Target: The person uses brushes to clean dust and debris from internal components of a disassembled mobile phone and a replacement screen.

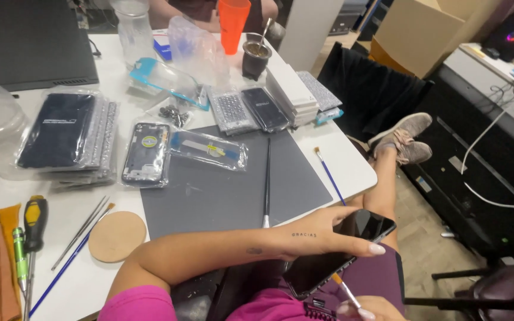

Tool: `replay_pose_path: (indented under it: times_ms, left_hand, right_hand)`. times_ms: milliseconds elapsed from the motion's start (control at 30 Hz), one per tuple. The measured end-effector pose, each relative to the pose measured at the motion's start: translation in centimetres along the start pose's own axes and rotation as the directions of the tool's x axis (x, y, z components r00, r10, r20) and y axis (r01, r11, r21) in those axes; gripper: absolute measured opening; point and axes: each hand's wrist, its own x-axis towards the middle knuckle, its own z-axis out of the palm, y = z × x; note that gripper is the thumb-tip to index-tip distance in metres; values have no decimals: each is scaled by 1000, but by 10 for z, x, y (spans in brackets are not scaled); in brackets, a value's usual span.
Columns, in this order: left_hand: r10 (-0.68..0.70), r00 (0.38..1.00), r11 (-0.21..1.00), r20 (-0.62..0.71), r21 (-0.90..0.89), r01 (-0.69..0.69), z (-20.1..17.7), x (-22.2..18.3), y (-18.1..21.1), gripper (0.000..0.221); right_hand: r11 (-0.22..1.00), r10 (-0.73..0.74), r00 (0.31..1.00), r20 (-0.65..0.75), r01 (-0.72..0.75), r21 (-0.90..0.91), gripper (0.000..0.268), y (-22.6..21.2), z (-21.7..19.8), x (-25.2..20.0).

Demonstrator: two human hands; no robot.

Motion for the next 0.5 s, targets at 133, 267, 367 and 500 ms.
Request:
replay_pose_path:
  times_ms: [133, 267, 367, 500]
  left_hand:
    - [-16, 1000, 999, -4, -36, 16, 3, 1, -1, 73]
    - [22, 1000, 1000, -16, 12, -22, 3, 4, -4, 68]
    - [9, 1000, 1000, -13, 11, -9, 5, 2, 0, 69]
    - [95, 995, 995, 7, 22, -95, 3, 8, -14, 51]
  right_hand:
    - [943, 137, 853, 504, -268, 196, 57, 21, 13, -3]
    - [983, -99, 977, -187, 125, 133, 18, -30, 27, 18]
    - [970, -120, 970, -213, 161, 184, 18, -48, 40, 33]
    - [984, 161, 962, -219, -139, 112, 30, -97, 21, 43]
